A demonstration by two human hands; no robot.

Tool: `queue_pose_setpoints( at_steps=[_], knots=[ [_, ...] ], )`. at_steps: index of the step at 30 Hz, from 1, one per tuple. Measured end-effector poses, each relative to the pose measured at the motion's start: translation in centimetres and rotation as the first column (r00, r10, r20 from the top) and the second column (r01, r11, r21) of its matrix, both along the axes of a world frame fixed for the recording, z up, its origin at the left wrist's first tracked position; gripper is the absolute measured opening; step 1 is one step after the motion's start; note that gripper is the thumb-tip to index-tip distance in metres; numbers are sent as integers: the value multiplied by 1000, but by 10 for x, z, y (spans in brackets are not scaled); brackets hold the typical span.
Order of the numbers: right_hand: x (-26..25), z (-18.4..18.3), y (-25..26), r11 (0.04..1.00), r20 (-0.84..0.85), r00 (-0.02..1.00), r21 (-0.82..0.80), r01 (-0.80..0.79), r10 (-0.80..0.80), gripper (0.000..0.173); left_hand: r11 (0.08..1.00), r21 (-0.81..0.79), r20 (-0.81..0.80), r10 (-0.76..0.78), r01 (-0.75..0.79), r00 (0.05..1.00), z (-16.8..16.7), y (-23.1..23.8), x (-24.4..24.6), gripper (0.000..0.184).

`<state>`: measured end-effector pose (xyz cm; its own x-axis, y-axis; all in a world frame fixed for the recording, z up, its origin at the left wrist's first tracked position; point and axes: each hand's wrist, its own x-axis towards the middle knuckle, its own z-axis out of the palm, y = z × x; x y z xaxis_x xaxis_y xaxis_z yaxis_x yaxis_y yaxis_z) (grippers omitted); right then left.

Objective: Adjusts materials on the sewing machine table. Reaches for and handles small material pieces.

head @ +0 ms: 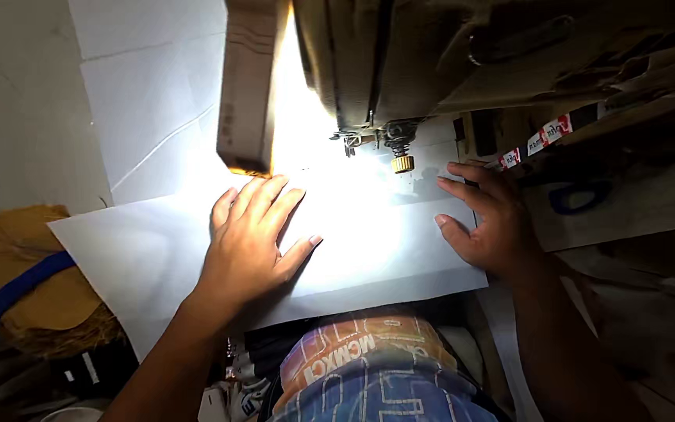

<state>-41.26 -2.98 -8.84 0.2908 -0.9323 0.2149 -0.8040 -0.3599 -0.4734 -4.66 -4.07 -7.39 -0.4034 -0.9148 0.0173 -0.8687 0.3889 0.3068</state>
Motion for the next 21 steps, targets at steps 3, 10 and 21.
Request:
queue_pose_setpoints(
  at_steps=[3,10,21],
  knots=[
    [1,1,1,1000,-15,1000,10,11,-11,49,1000,-7,-4,7,-7,1000,-1,-1,1,73],
    [4,0,2,999,-36,999,33,17,-16,55,1000,15,-16,28,-28,999,-5,1,4,74],
    [4,0,0,1000,-72,997,18,23,-22,60,1000,-8,-32,10,-10,999,-6,-1,5,71]
  ],
)
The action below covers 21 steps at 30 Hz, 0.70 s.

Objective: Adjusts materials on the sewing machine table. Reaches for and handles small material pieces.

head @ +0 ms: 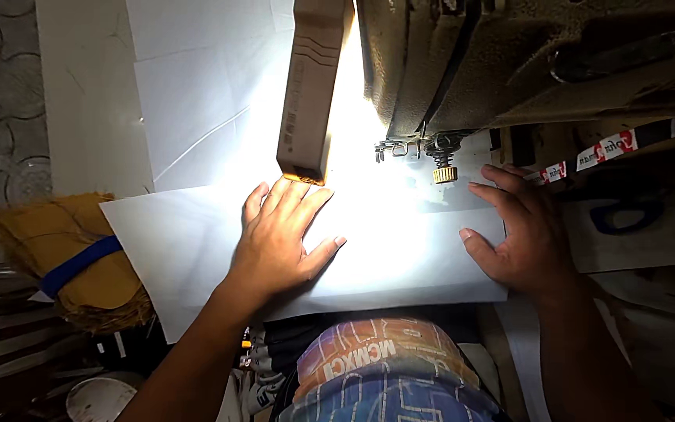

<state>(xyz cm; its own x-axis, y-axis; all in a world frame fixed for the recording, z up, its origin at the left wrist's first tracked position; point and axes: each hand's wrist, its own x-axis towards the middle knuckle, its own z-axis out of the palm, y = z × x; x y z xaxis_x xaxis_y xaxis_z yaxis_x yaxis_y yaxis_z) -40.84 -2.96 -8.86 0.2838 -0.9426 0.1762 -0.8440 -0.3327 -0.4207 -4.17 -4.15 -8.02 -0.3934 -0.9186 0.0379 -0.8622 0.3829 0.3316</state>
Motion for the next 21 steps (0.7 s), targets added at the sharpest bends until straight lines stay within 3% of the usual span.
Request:
queue_pose_setpoints(
  at_steps=[21],
  knots=[
    [4,2,-1,999,-19,999,6,36,-36,57,1000,-1,1,6,-6,1000,-3,-8,2,72]
  ],
)
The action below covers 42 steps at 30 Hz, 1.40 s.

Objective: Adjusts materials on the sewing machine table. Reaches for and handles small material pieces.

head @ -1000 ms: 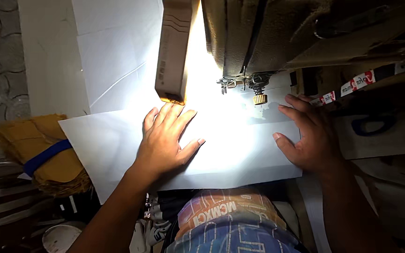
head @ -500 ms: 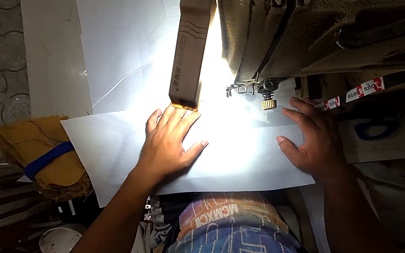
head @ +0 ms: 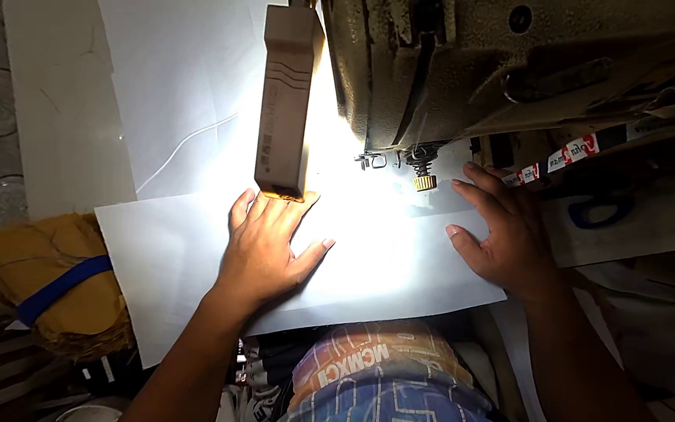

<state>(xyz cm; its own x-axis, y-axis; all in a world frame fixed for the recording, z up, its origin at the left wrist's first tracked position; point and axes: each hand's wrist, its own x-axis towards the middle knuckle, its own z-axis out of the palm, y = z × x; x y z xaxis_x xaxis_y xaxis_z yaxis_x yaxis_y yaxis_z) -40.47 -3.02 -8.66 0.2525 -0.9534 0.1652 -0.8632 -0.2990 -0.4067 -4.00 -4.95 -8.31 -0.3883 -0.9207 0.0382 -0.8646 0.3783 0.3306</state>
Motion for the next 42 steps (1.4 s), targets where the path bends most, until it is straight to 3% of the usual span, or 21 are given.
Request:
queue_pose_setpoints(
  at_steps=[42],
  knots=[
    [1,-2,-1,999,16,999,5,32,-33,56,998,-4,1,58,-58,998,0,-1,-2,72]
  ],
)
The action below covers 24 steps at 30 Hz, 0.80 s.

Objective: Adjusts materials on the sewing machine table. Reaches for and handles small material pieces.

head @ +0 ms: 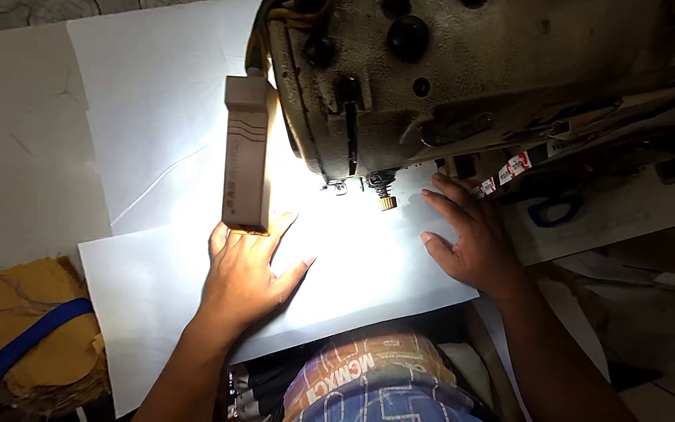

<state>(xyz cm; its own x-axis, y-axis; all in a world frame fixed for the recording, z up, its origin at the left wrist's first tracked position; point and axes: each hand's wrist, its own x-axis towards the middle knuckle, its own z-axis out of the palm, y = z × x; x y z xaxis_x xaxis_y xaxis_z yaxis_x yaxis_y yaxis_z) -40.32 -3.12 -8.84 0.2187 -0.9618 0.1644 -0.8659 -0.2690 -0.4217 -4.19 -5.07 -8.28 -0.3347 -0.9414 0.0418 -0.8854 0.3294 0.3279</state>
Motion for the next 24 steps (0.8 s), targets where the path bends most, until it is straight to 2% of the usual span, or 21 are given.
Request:
queue_pose_setpoints(
  at_steps=[12,24],
  knots=[
    [1,2,-1,1000,-9,1000,26,-16,16,57,1000,0,2,-10,10,1000,-1,-2,2,73],
    [0,-1,-3,1000,-29,999,15,-24,25,60,999,14,0,-44,44,999,1,-13,3,67]
  ],
)
